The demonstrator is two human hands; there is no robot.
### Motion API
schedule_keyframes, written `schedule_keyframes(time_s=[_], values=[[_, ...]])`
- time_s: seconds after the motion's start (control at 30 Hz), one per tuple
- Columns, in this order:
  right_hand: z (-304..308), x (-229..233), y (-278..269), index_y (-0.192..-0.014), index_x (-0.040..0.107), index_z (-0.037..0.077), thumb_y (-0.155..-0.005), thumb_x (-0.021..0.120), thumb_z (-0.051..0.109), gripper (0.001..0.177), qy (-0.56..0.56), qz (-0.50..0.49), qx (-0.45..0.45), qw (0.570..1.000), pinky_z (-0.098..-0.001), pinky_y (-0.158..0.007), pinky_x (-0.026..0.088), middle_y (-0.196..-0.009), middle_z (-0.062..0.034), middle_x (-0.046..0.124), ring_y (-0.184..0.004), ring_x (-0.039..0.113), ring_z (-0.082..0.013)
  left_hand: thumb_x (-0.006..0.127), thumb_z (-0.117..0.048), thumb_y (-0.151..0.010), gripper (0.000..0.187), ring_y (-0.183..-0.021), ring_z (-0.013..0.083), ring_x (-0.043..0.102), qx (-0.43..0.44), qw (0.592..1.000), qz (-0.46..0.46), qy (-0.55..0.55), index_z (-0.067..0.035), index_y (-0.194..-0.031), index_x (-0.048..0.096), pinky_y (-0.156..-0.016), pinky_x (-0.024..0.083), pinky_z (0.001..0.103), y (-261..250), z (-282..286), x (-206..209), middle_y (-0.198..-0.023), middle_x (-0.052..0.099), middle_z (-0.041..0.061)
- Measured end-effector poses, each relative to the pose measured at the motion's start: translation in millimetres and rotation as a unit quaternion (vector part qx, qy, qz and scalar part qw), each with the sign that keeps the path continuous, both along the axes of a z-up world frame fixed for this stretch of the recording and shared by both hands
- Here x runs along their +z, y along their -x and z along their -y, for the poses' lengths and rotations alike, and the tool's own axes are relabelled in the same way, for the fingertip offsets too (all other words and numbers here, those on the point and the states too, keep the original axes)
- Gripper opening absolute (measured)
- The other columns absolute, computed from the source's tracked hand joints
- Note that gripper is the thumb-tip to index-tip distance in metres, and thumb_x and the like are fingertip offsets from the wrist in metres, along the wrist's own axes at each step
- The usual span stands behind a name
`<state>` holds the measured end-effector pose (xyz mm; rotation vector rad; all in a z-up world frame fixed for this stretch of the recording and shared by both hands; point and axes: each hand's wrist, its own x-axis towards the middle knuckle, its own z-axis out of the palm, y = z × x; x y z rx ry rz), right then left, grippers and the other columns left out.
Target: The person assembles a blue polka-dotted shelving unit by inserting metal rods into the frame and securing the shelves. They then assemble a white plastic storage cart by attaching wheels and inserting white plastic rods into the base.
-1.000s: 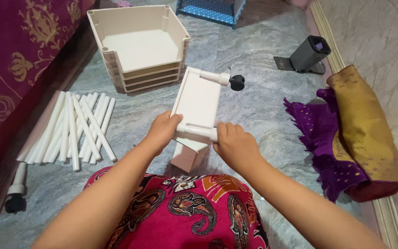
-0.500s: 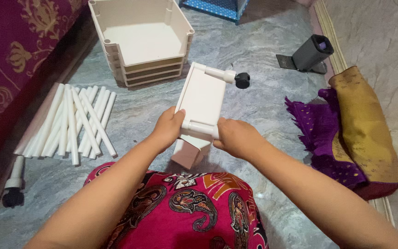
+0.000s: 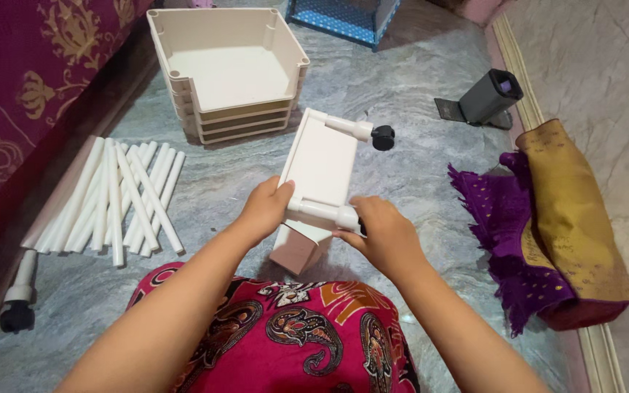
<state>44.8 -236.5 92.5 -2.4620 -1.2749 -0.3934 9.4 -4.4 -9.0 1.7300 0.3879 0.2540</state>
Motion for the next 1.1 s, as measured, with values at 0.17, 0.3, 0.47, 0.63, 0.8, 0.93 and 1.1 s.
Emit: schedule_keyframes(time_s=[0.17, 0.3, 0.47, 0.63, 0.8, 0.93, 1.1], values=[[10.3, -20.1, -22.0, -0.098, 0.060, 0.005, -0.078, 0.083, 0.032, 0.041, 0.092, 0.058, 0.045, 0.993, -0.0455, -0.070, 0.057, -0.090, -0.0141, 0.067, -0.086, 0.069, -0.0355, 0.049, -0.034, -0.099, 0.040, -0.090, 0.0388, 0.069, 0.028, 0.998, 0.041, -0.046, 0.002, -0.101, 0.067, -0.082, 0.050, 0.046, -4.3, 5.9, -13.4, -0.094, 0.072, 0.025], [7.9, -12.5, -31.5, -0.087, 0.061, 0.004, -0.076, 0.083, 0.033, 0.038, 0.096, 0.009, 0.085, 0.992, -0.0487, -0.068, 0.055, -0.083, -0.0158, 0.068, -0.079, 0.068, -0.0386, 0.050, -0.033, -0.100, 0.038, -0.090, 0.0434, 0.067, 0.046, 0.994, 0.071, -0.062, 0.003, -0.097, 0.064, -0.082, 0.049, 0.049, -7.7, 11.7, -24.5, -0.093, 0.069, 0.028], [-0.2, 1.5, -24.5, -0.083, 0.069, 0.002, -0.076, 0.083, 0.036, 0.038, 0.096, -0.141, 0.063, 0.983, -0.0455, -0.062, 0.054, -0.071, -0.0181, 0.069, -0.066, 0.068, -0.0378, 0.049, -0.033, -0.101, 0.038, -0.084, 0.0395, 0.067, 0.032, 0.997, 0.041, -0.056, 0.002, -0.096, 0.064, -0.078, 0.050, 0.048, -2.0, 4.1, -16.9, -0.087, 0.069, 0.025], [-6.6, 5.6, -32.9, -0.088, 0.075, -0.001, -0.075, 0.084, 0.035, 0.039, 0.083, -0.448, 0.000, 0.890, -0.0374, -0.053, 0.051, -0.062, -0.0095, 0.067, -0.054, 0.064, -0.0219, 0.049, -0.032, -0.101, 0.037, -0.079, 0.0357, 0.067, 0.032, 0.997, 0.060, -0.047, 0.002, -0.097, 0.064, -0.075, 0.050, 0.046, 8.0, 8.3, -7.7, -0.084, 0.069, 0.023], [-2.5, 7.3, -29.6, -0.086, 0.075, 0.000, -0.075, 0.084, 0.033, 0.036, 0.067, -0.468, -0.026, 0.881, -0.0343, -0.050, 0.050, -0.061, -0.0072, 0.067, -0.053, 0.064, -0.0182, 0.049, -0.033, -0.100, 0.037, -0.078, 0.0388, 0.068, -0.001, 1.000, -0.004, 0.007, 0.001, -0.097, 0.062, -0.071, 0.052, 0.048, 13.3, 9.3, 5.6, -0.084, 0.069, 0.024], [5.2, 4.2, -6.1, -0.092, 0.068, 0.002, -0.065, 0.082, 0.027, 0.039, 0.078, -0.105, 0.013, 0.991, -0.0420, -0.054, 0.052, -0.074, -0.0106, 0.068, -0.064, 0.067, -0.0276, 0.049, -0.032, -0.100, 0.037, -0.085, 0.0403, 0.069, 0.009, 0.997, 0.035, -0.075, 0.001, -0.100, 0.066, -0.078, 0.051, 0.048, 11.6, 13.0, 4.8, -0.090, 0.070, 0.026], [5.7, -26.0, 12.8, -0.094, 0.059, 0.007, -0.074, 0.072, 0.014, 0.025, 0.118, 0.154, -0.048, 0.980, -0.0435, -0.055, 0.054, -0.080, -0.0104, 0.064, -0.069, 0.068, -0.0299, 0.049, -0.031, -0.100, 0.037, -0.090, 0.0421, 0.069, 0.022, 0.995, 0.042, -0.086, 0.002, -0.100, 0.067, -0.081, 0.051, 0.049, 5.9, 15.2, -3.7, -0.092, 0.071, 0.027]])
